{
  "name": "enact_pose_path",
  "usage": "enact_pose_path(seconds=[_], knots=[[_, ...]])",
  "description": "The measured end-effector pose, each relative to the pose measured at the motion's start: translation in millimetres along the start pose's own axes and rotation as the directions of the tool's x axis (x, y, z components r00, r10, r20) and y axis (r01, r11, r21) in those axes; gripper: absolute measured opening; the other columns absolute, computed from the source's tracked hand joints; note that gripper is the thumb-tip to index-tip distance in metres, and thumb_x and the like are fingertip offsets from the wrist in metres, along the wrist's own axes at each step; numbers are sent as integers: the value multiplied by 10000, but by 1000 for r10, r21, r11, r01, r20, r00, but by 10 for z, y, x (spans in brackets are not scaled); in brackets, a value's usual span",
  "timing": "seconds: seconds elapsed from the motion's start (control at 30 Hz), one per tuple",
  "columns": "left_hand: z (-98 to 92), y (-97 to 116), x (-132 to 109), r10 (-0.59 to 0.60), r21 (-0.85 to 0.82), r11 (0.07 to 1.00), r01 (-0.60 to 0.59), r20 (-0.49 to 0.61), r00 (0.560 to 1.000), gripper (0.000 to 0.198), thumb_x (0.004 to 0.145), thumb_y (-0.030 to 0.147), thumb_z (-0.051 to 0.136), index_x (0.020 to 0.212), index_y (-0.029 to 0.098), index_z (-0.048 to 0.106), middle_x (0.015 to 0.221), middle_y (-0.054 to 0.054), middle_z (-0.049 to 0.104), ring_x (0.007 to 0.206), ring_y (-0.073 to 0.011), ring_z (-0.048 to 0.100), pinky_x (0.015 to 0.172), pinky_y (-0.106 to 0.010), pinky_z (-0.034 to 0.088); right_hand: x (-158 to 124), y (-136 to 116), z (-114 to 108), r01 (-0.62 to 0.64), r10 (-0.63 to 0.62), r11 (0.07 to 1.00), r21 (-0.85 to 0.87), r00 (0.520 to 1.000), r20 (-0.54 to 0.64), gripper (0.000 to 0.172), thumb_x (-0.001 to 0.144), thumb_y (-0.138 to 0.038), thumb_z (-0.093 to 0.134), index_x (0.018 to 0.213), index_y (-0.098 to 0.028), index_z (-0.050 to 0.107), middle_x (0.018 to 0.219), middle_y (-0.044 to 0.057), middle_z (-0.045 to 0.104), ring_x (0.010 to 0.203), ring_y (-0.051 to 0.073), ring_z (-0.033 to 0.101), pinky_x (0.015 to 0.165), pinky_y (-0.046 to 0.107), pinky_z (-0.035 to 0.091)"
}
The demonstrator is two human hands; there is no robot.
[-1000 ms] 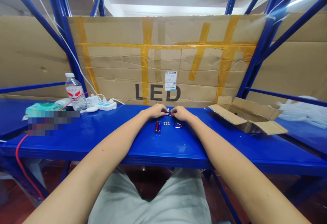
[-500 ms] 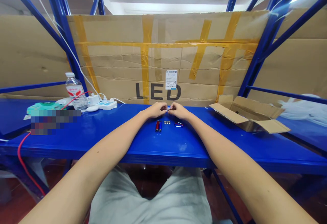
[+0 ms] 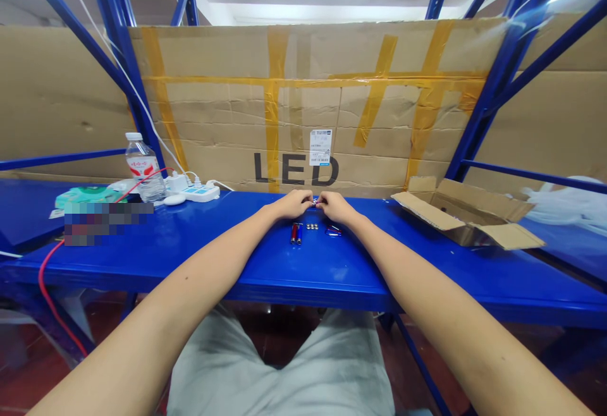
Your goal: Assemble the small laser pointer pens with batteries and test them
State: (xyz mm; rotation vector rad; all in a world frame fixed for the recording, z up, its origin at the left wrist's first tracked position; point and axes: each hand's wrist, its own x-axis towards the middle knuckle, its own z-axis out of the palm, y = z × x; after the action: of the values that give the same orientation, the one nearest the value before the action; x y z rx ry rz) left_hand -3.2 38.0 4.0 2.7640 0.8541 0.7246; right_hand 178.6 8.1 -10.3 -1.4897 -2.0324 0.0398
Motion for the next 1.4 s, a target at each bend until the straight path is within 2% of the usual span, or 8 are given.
enact_pose_path(seconds=[0.2,0.5,0.63,0.77,1.0,1.13,1.27,1.4], knots=[[-32,22,-51,-84,2,996,84,53,995,145,849,227,525,916,156,632,850,-41,668,767,-165,580,653,-252,397,-12,-8,6,7,-4,999,-42,997,72,49,821,-153,623,802,-143,667,817,63,704,721,150,571,617,227,350],[-91,16,-14,31,299,949,-100,229,973,243,779,123,540,924,185,725,934,-66,717,833,-189,622,725,-254,420,-44,6,-81,-8,21,997,-78,987,159,93,802,-135,641,855,-152,716,840,65,722,746,164,610,636,228,378],[-104,-27,21,-2,337,938,-80,236,972,256,792,132,540,948,192,734,973,-71,727,889,-191,636,764,-249,433,-55,-9,-96,-29,42,997,-77,985,168,86,804,-140,640,854,-150,709,842,62,720,758,161,610,656,227,389],[-136,-72,-18,-69,279,960,5,221,973,247,780,138,551,959,178,717,989,-70,724,897,-184,630,765,-242,435,-59,3,-81,-53,58,998,-43,991,122,45,818,-158,625,830,-146,667,839,74,716,765,171,614,678,241,409],[-149,-114,-99,-224,129,969,209,112,968,204,744,197,580,910,157,690,846,-65,691,736,-179,578,643,-260,397,-58,-36,-21,-26,0,964,263,995,97,91,891,-107,514,868,-185,555,871,45,741,794,150,652,706,234,440],[-83,-126,-62,-225,25,974,224,54,973,155,770,261,575,787,148,678,699,-22,634,672,-158,526,614,-263,358,-76,-127,-41,18,-37,978,209,996,86,73,874,-126,549,825,-178,565,830,37,721,762,145,620,683,225,413],[-10,-155,-3,-218,-28,975,222,98,971,169,748,299,609,729,142,670,607,16,572,632,-141,477,600,-261,330,-100,-185,-75,30,-41,993,112,994,102,77,862,-156,561,788,-170,577,719,8,661,659,127,545,614,219,360],[-11,-149,14,-249,-78,962,262,149,957,179,729,310,633,676,141,657,543,38,507,590,-124,427,576,-259,293,-108,-194,-91,2,-18,990,138,993,118,70,854,-173,570,784,-168,571,695,0,649,640,123,542,589,218,348]])
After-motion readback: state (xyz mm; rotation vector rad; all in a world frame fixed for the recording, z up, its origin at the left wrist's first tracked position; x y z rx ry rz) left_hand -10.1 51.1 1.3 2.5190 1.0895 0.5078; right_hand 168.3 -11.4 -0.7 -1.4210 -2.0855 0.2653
